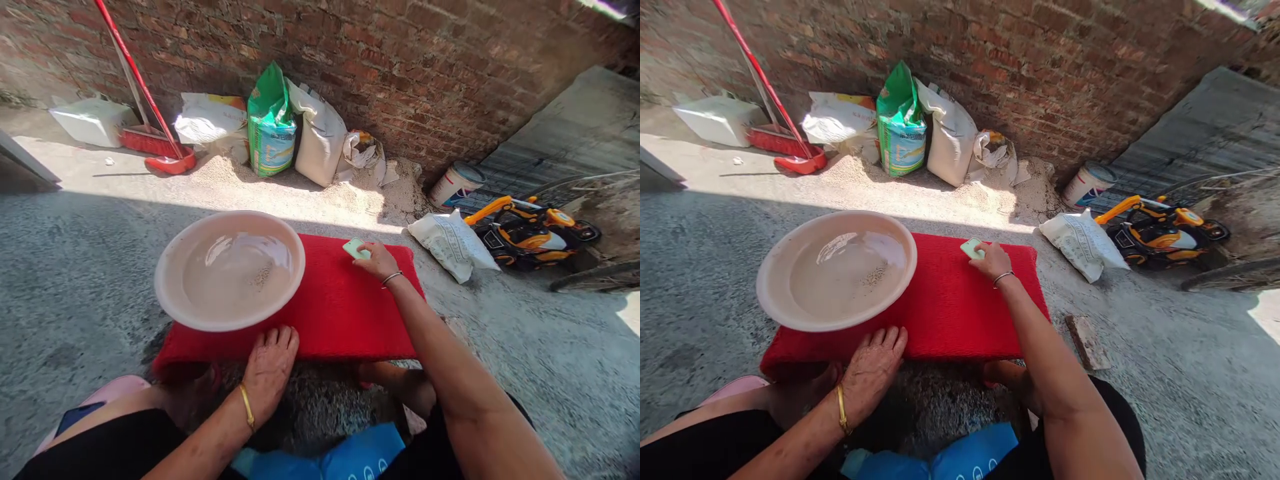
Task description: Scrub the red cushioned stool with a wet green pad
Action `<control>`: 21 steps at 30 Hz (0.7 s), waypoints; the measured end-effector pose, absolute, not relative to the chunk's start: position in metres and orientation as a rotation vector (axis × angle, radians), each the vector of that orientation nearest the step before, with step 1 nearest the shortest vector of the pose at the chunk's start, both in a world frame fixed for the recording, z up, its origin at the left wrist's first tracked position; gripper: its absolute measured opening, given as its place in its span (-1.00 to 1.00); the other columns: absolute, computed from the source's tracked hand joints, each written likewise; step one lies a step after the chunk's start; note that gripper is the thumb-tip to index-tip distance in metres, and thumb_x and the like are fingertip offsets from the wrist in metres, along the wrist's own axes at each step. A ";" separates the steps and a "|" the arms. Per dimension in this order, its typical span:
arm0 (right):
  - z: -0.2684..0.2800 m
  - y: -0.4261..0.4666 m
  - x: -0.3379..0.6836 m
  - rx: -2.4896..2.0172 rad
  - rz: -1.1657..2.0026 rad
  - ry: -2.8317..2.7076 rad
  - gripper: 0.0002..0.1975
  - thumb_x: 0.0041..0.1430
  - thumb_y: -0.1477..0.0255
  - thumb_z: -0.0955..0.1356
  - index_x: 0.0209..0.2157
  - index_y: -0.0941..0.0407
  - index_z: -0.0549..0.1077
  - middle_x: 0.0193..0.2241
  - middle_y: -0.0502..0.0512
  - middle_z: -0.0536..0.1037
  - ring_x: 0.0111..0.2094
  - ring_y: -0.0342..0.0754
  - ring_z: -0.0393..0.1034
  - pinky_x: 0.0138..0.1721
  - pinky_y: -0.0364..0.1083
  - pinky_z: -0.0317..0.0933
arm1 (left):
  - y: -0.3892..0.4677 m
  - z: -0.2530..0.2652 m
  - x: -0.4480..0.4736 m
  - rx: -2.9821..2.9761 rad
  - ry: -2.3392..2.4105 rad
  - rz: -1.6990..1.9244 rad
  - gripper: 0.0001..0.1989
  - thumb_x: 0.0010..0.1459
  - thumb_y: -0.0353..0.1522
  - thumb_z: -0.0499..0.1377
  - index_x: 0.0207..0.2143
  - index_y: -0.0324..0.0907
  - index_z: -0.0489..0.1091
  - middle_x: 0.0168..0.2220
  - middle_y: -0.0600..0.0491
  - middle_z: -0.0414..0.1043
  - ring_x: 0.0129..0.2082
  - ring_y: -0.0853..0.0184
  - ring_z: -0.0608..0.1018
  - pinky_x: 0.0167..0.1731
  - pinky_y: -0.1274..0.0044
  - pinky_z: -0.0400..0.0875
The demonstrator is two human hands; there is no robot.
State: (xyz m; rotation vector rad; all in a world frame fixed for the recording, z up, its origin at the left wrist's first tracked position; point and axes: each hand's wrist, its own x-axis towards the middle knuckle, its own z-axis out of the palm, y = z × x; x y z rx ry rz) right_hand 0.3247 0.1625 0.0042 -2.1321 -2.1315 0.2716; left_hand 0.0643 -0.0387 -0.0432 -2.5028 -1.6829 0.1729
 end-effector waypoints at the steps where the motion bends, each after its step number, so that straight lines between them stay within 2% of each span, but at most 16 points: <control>1: 0.002 0.171 0.300 -2.083 0.267 -2.184 -0.58 0.00 0.17 0.39 -0.07 -0.05 0.47 -0.17 0.10 0.43 -0.23 -0.02 0.35 -0.22 -0.10 0.18 | -0.040 -0.047 0.063 -2.490 -1.656 0.153 -0.60 0.14 -0.47 0.09 0.05 -0.21 0.34 -0.10 -0.10 0.38 -0.18 0.19 0.43 -0.21 0.34 0.34; 6: -0.011 0.204 0.252 -1.951 0.247 -2.327 -0.58 0.03 0.14 0.36 -0.04 -0.10 0.45 -0.11 0.11 0.40 -0.18 0.00 0.34 -0.16 -0.06 0.18 | -0.045 -0.056 0.057 -2.480 -1.582 0.119 -0.56 0.12 -0.47 0.10 0.09 -0.21 0.33 -0.06 -0.12 0.38 -0.15 0.18 0.42 -0.16 0.31 0.35; 12: -0.010 0.202 0.375 -2.339 0.308 -2.007 -0.55 -0.02 0.19 0.40 -0.04 -0.08 0.45 -0.13 0.11 0.40 -0.22 -0.02 0.34 -0.23 -0.09 0.16 | -0.048 -0.049 0.057 -2.502 -1.603 0.163 -0.54 0.17 -0.49 0.03 0.13 -0.16 0.30 0.04 -0.12 0.35 -0.06 0.17 0.40 -0.08 0.30 0.34; 14: 0.000 0.187 0.425 -2.562 0.224 -1.781 -0.54 -0.04 0.20 0.40 -0.05 -0.03 0.47 -0.14 0.17 0.40 -0.23 0.00 0.34 -0.25 -0.07 0.14 | -0.048 -0.047 0.058 -2.512 -1.629 0.199 -0.53 0.17 -0.52 0.00 0.14 -0.15 0.29 0.04 -0.13 0.35 -0.07 0.18 0.40 -0.08 0.31 0.34; 16: 0.011 0.170 0.459 -2.676 0.137 -1.644 -0.51 0.02 0.21 0.36 -0.03 0.14 0.47 -0.14 0.34 0.38 -0.19 0.12 0.33 -0.25 0.03 0.12 | -0.048 -0.045 0.059 -2.525 -1.633 0.209 -0.52 0.17 -0.53 -0.02 0.14 -0.16 0.29 0.04 -0.13 0.35 -0.06 0.17 0.40 -0.08 0.31 0.34; 18: 0.018 0.155 0.468 -2.687 0.094 -1.624 -0.49 0.06 0.21 0.33 -0.02 0.23 0.46 -0.14 0.43 0.36 -0.18 0.17 0.32 -0.24 0.08 0.10 | -0.046 -0.043 0.060 -2.543 -1.635 0.199 -0.52 0.17 -0.54 -0.01 0.14 -0.17 0.28 0.03 -0.13 0.35 -0.07 0.18 0.40 -0.09 0.32 0.33; 21: 0.018 0.142 0.433 -2.541 0.161 -1.793 -0.53 0.01 0.18 0.39 -0.04 0.08 0.48 -0.17 0.24 0.39 -0.22 0.03 0.32 -0.23 -0.03 0.13 | -0.042 -0.040 0.063 -2.557 -1.679 0.174 -0.55 0.16 -0.53 0.02 0.11 -0.18 0.29 -0.02 -0.14 0.36 -0.11 0.19 0.42 -0.13 0.32 0.34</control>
